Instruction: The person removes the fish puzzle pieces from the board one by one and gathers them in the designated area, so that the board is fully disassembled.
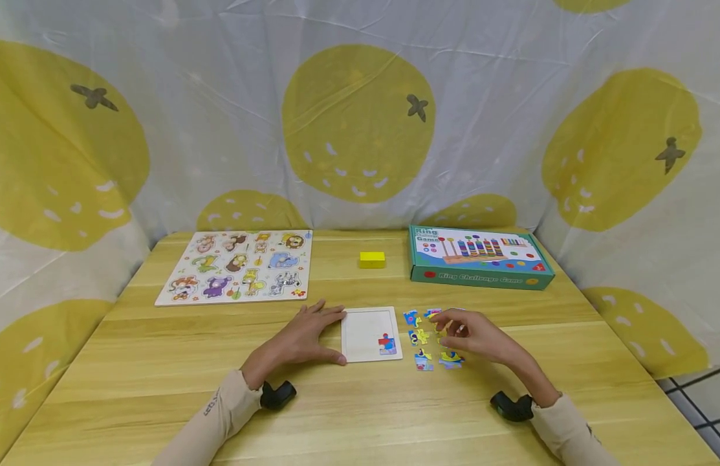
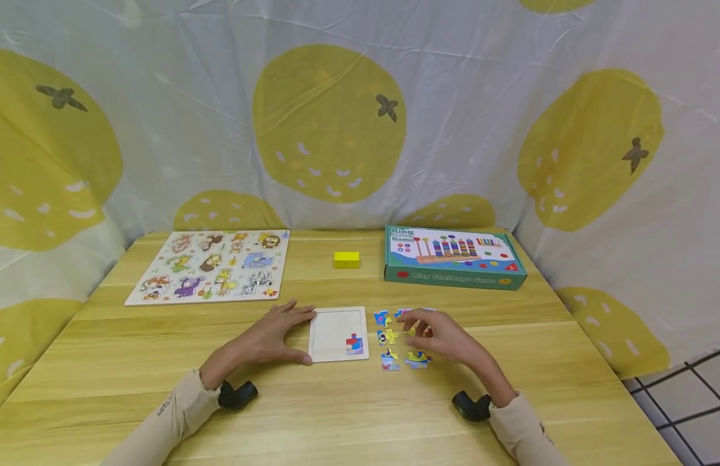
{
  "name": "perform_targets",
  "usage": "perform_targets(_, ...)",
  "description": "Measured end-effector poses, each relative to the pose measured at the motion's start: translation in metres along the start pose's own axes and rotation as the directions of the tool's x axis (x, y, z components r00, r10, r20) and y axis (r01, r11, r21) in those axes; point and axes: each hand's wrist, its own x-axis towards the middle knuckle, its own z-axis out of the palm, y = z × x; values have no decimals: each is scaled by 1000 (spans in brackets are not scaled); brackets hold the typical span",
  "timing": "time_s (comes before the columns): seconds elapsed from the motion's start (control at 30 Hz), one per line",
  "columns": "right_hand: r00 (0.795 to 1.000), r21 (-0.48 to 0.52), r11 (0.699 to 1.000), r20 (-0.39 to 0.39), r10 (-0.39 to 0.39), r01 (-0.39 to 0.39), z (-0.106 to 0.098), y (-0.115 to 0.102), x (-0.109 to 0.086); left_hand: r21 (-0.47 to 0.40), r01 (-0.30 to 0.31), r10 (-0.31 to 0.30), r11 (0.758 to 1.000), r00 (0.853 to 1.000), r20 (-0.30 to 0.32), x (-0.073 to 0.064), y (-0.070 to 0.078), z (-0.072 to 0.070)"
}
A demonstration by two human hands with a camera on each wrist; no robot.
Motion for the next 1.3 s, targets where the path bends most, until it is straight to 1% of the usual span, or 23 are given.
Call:
perform_targets(0.1,999,-14,999,18,-33,34,10,-8,12,-2,2,-2,1000,1000,0,0,0,0)
perform_targets(0.23,997,-38,998,55,-46,48,23,-21,27,-1,3,-3,1000,1000,2,0,1,0)
perform_targets(0.4,993,-97,993,107,-59,69,33,-33,43,-2,2,-2,1000,1000,8,1,1,-1)
perform_targets(0.53,986,-153,984,157,-64,88,40,-40,51,-3,8,-8,1000,1000,13,1,2,-1)
perform_targets(0.63,983,-210,972,173,-65,102,43,-44,55,-3,15,-15,1000,1000,14,0,2,-2)
perform_targets(0.73,983,-238,966,173,-58,99,45,-45,57,0,19,-19,1000,1000,15,0,2,-2)
perform_targets(0.87,982,-225,970,179,-52,93,47,-44,58,0,11,-11,1000,1000,15,0,2,-2)
perform_targets(1.1,979,-167,981,190,-70,102,48,-41,60,3,11,-11,1000,1000,15,0,3,-3)
perform_targets(1.3,980,-170,980,188,-68,101,49,-41,59,4,8,-8,1000,1000,13,0,2,-2)
